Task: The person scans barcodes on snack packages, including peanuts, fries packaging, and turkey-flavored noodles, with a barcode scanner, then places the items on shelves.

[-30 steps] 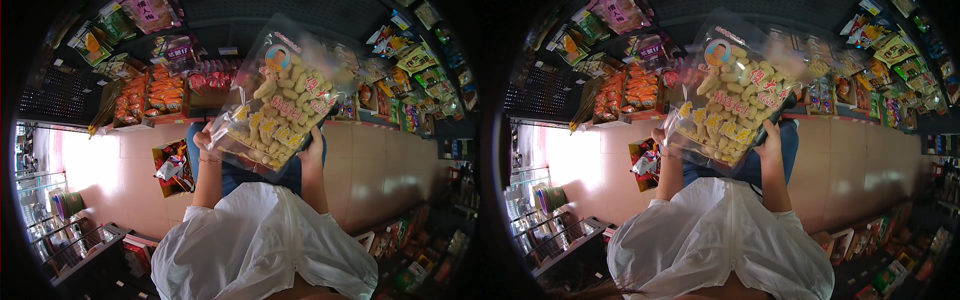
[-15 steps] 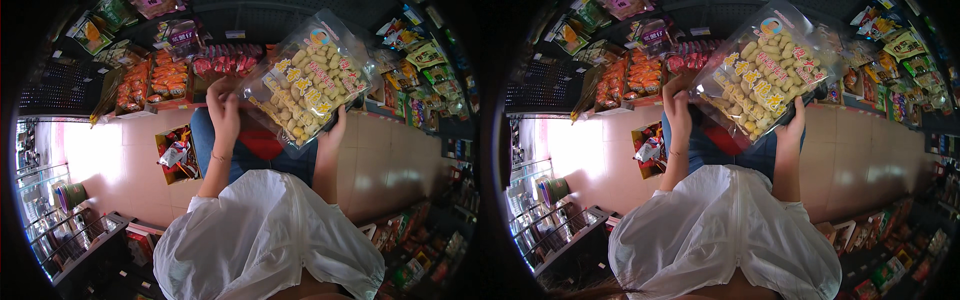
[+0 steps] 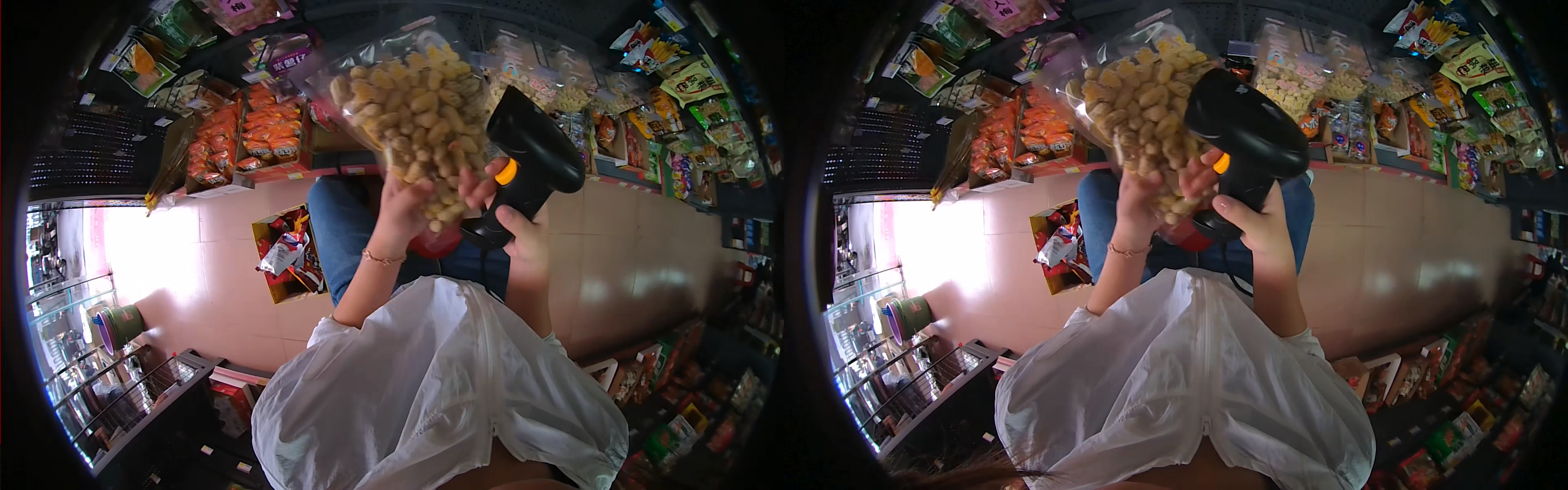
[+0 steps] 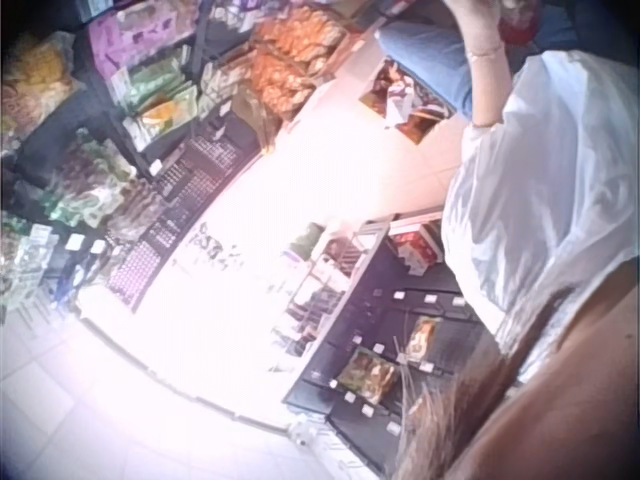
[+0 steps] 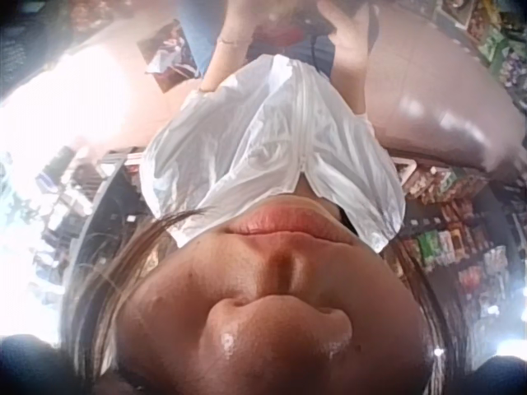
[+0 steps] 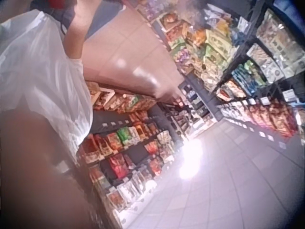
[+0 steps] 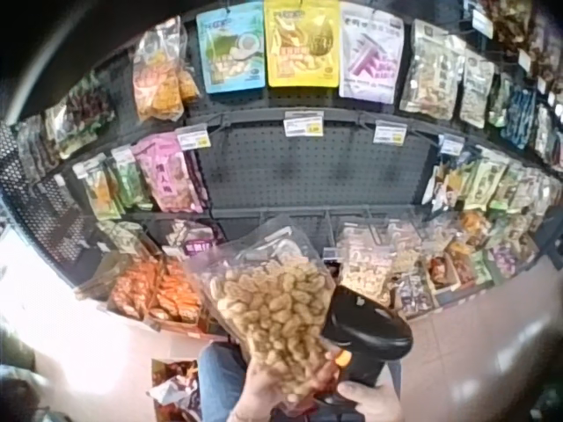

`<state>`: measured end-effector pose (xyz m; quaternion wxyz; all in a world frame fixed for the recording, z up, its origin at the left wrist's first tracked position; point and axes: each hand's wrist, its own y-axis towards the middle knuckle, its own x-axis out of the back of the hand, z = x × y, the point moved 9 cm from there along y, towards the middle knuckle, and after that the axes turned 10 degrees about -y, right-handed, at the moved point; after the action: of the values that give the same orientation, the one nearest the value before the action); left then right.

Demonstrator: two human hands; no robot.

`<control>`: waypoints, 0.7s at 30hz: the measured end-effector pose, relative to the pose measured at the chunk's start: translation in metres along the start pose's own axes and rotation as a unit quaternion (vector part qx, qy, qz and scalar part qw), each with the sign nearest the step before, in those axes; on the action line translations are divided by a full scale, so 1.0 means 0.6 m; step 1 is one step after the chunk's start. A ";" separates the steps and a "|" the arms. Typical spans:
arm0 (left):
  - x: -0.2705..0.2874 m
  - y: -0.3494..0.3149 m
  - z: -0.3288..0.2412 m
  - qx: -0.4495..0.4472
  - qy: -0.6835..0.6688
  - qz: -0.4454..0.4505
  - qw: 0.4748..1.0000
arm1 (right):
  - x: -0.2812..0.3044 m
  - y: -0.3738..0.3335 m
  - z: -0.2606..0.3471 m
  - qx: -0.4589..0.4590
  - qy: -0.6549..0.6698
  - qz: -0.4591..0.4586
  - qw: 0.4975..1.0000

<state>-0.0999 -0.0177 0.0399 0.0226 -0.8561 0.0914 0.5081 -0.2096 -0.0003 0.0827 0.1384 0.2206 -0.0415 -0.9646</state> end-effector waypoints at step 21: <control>0.104 -0.024 -0.116 -0.129 -0.040 -0.059 0.989 | 0.050 -0.020 -0.032 -0.134 -0.186 0.005 0.973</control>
<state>-0.0082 -0.0209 0.0183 -0.0545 -0.8348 -0.0267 0.5472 -0.2300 0.0025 0.0513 0.1618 0.0169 0.0617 -0.9848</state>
